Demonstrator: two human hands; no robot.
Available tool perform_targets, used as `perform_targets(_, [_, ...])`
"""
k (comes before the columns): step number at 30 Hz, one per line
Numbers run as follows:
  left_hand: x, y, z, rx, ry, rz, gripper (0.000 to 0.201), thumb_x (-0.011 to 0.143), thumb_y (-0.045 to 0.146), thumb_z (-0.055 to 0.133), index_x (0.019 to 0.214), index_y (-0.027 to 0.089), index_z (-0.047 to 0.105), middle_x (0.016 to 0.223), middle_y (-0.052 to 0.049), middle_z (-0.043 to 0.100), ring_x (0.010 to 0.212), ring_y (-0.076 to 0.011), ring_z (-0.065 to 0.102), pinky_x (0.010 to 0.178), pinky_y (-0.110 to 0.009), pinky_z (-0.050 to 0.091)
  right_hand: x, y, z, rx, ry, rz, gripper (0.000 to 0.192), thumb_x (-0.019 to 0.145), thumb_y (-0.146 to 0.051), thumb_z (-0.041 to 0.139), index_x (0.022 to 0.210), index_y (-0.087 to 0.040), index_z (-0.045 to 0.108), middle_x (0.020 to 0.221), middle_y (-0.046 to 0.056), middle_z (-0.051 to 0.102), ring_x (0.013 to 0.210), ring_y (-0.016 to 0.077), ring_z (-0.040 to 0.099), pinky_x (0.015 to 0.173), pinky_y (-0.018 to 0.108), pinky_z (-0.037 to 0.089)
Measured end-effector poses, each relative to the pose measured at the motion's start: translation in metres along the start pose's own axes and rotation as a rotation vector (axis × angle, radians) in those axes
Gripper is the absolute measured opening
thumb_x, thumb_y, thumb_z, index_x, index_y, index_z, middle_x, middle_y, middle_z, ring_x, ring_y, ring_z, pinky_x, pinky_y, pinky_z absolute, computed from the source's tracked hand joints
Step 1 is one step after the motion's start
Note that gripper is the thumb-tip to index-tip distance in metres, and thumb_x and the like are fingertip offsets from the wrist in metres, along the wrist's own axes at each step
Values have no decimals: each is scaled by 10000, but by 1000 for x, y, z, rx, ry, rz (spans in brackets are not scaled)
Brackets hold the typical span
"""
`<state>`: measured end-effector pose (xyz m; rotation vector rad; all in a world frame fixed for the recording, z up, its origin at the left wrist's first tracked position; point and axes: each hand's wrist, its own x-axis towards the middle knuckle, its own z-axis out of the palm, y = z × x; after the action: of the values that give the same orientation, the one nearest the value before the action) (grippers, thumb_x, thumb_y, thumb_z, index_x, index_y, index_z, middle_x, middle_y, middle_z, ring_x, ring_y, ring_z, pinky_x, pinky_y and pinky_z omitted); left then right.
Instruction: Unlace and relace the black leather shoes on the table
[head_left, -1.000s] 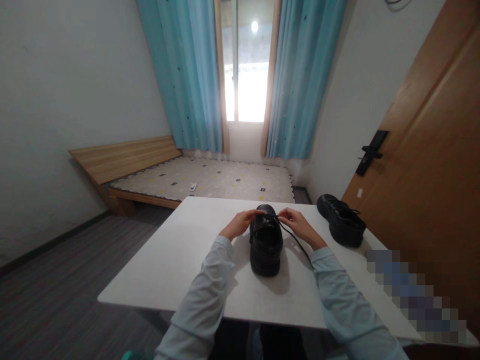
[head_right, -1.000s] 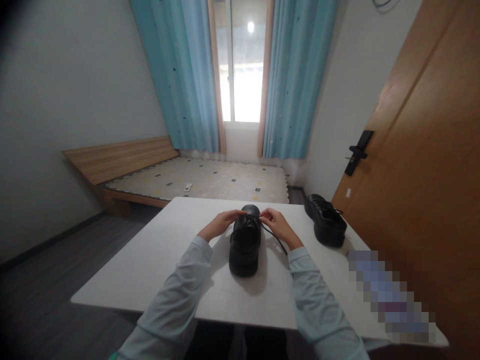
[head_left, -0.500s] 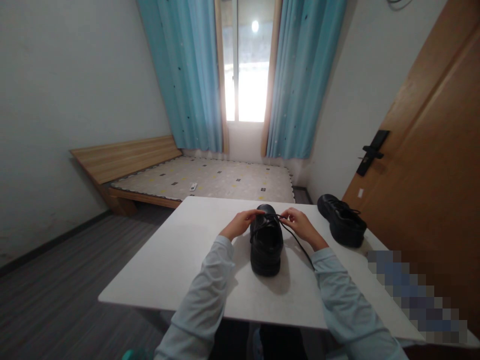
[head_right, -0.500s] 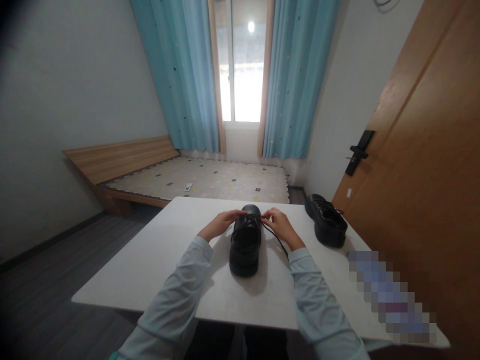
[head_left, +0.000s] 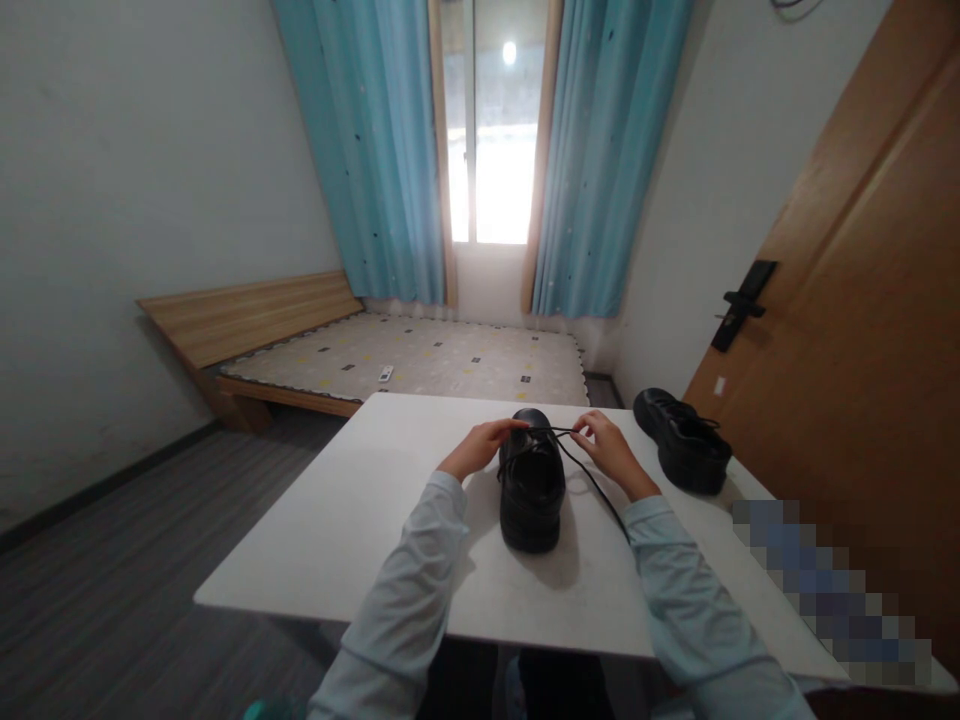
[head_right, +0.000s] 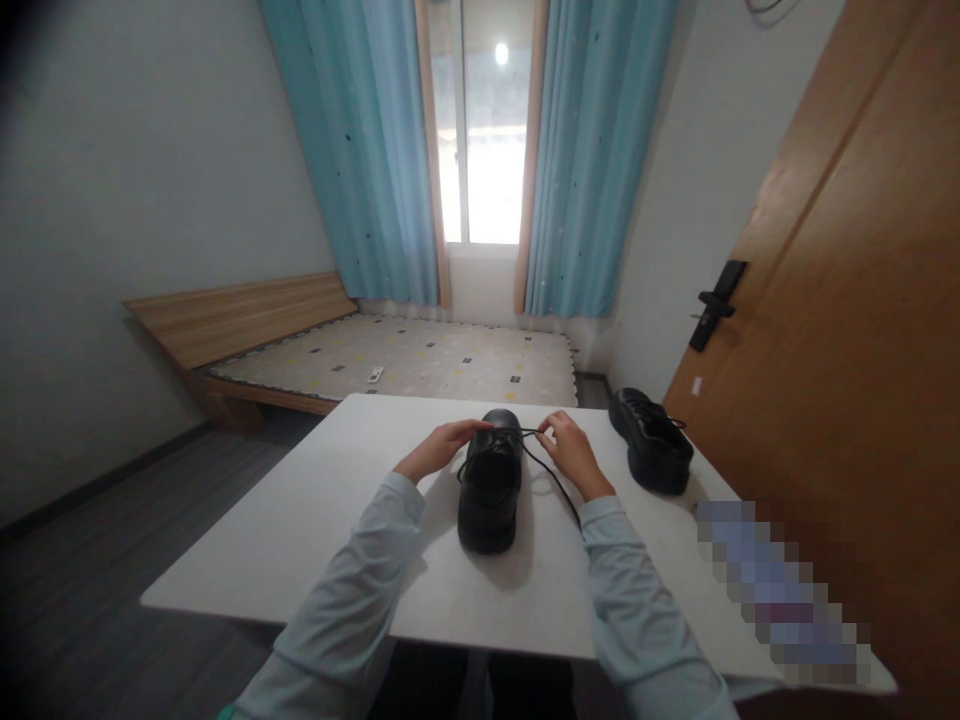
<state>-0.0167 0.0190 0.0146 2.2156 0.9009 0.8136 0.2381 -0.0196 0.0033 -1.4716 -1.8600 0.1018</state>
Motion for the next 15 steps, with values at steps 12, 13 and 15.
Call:
perform_targets(12, [0,0,0,11,2,-4,381,847,144,411,1158,210,621,1191,-45,641,1105,-174,576,1004,-320,409,1,1,-4,18,137,225,52,659,-239,594,669,-202,559,697,29,619,647,187,573,646,323,423])
perform_targets(13, [0,1,0,11,3,-6,383,846,140,411,1160,205,620,1193,-48,640,1107,-175,576,1007,-320,406,2,1,-5,92,151,253,67,651,-248,602,659,-201,555,690,31,628,656,192,586,652,329,435])
perform_targets(15, [-1,1,0,9,4,-10,385,844,136,412,1160,204,620,1191,-48,641,1104,-177,578,1009,-321,405,4,-2,-6,264,169,277,124,641,-287,626,636,-202,536,693,40,647,678,198,605,669,342,460])
